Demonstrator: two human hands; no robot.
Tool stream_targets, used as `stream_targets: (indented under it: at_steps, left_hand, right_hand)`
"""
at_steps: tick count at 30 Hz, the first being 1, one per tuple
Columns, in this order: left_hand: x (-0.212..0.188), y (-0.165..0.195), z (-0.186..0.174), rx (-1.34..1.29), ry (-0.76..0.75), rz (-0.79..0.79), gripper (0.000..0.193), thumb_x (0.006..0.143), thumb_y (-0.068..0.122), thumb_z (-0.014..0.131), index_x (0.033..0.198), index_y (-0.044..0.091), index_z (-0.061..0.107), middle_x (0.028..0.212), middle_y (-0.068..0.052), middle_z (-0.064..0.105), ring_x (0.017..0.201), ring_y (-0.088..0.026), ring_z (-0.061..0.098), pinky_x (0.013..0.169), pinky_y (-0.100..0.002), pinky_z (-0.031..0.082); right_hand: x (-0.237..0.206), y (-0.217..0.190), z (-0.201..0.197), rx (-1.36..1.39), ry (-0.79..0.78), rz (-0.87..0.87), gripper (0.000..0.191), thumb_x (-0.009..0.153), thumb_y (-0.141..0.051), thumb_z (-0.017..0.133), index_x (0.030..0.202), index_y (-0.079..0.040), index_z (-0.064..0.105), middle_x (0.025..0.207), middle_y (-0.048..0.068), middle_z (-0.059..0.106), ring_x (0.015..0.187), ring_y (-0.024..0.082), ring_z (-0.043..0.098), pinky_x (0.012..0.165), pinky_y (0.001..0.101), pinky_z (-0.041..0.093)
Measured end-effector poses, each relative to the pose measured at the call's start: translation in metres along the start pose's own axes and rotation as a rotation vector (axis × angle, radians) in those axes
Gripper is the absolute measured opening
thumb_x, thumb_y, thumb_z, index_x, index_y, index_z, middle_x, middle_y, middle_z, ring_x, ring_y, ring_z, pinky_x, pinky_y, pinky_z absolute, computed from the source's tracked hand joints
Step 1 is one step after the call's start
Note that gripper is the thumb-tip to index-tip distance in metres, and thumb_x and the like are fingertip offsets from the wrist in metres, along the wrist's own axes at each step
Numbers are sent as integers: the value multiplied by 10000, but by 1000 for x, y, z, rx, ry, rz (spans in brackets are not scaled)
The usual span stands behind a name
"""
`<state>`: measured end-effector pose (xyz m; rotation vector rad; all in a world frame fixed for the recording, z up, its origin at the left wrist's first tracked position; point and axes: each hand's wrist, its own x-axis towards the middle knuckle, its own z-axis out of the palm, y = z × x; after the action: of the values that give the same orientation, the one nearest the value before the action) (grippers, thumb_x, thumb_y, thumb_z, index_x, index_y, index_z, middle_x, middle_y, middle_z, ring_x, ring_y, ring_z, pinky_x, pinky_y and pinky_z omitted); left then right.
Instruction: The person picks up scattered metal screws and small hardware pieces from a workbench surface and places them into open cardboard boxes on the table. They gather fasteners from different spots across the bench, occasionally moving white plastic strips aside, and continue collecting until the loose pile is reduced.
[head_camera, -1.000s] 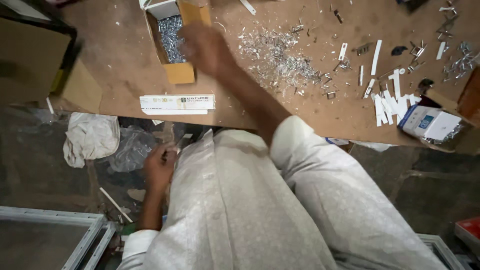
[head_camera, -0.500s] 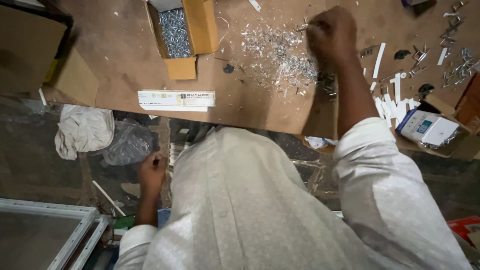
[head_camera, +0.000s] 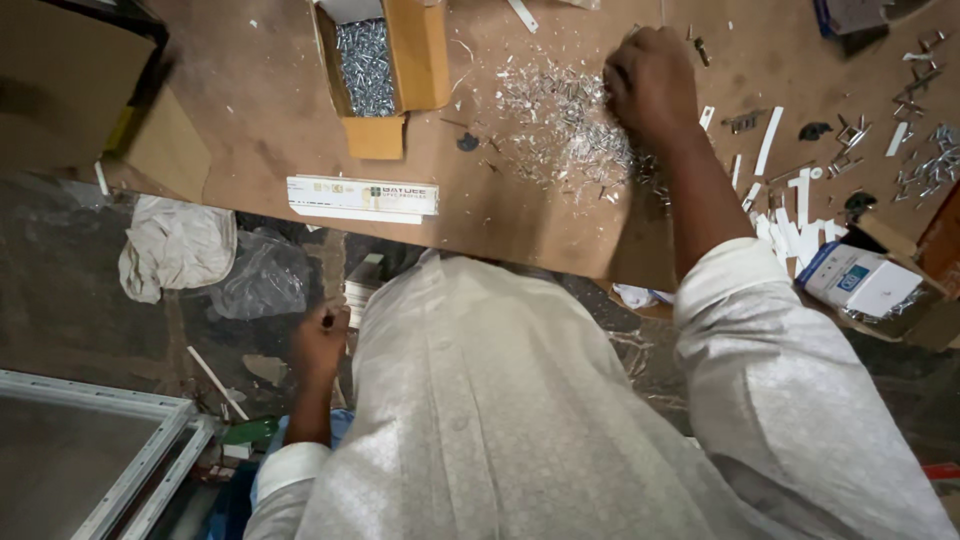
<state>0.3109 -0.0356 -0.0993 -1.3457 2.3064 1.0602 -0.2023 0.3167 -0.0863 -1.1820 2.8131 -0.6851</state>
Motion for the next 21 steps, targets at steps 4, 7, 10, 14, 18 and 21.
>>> stream_targets:
  at_steps: [4, 7, 10, 14, 18, 21]
  left_hand:
    - [3, -24, 8, 13, 82, 109, 296, 936, 303, 713, 1169, 126, 755, 981, -129, 748, 873, -237, 731, 783, -349, 544]
    - [9, -36, 11, 2, 121, 77, 271, 927, 291, 717, 1145, 137, 766, 987, -117, 754, 866, -240, 732, 799, -351, 547]
    - [13, -39, 8, -29, 112, 73, 256, 912, 282, 727, 1122, 142, 770, 1000, -105, 758, 885, -232, 732, 811, -346, 545]
    - [14, -32, 4, 9, 94, 50, 270, 904, 267, 747, 1135, 129, 765, 1017, -109, 750, 907, -233, 715, 828, -353, 537]
    - [14, -24, 3, -120, -7, 23, 278, 931, 290, 720, 1154, 127, 754, 1040, -85, 748, 884, -219, 698, 814, -345, 544]
    - [18, -25, 3, -53, 37, 132, 287, 926, 303, 742, 1134, 105, 754, 1049, -85, 745, 931, -185, 707, 840, -321, 537]
  right_hand:
    - [-6, 5, -2, 213, 55, 131, 49, 976, -90, 742, 1001, -54, 720, 1063, 131, 667, 1017, 348, 635, 898, 464, 537]
    - [-11, 11, -9, 866, 212, 421, 39, 995, -91, 684, 1005, -55, 695, 1007, 132, 699, 899, 285, 698, 831, 425, 608]
    - [-27, 12, -24, 1659, 332, 655, 71, 965, -78, 611, 959, -38, 669, 887, 181, 724, 754, 274, 708, 698, 404, 624]
    - [-34, 7, -25, 1888, 501, 821, 176, 946, -137, 607, 878, 15, 663, 802, 199, 704, 663, 259, 683, 565, 353, 572]
    - [-24, -5, -4, 918, 127, 728, 112, 878, -105, 660, 950, -61, 733, 888, 110, 744, 712, 210, 681, 587, 323, 558]
    - [-21, -15, 0, 168, 32, 184, 150, 934, -170, 780, 1034, -59, 767, 914, 154, 675, 804, 312, 673, 714, 420, 541]
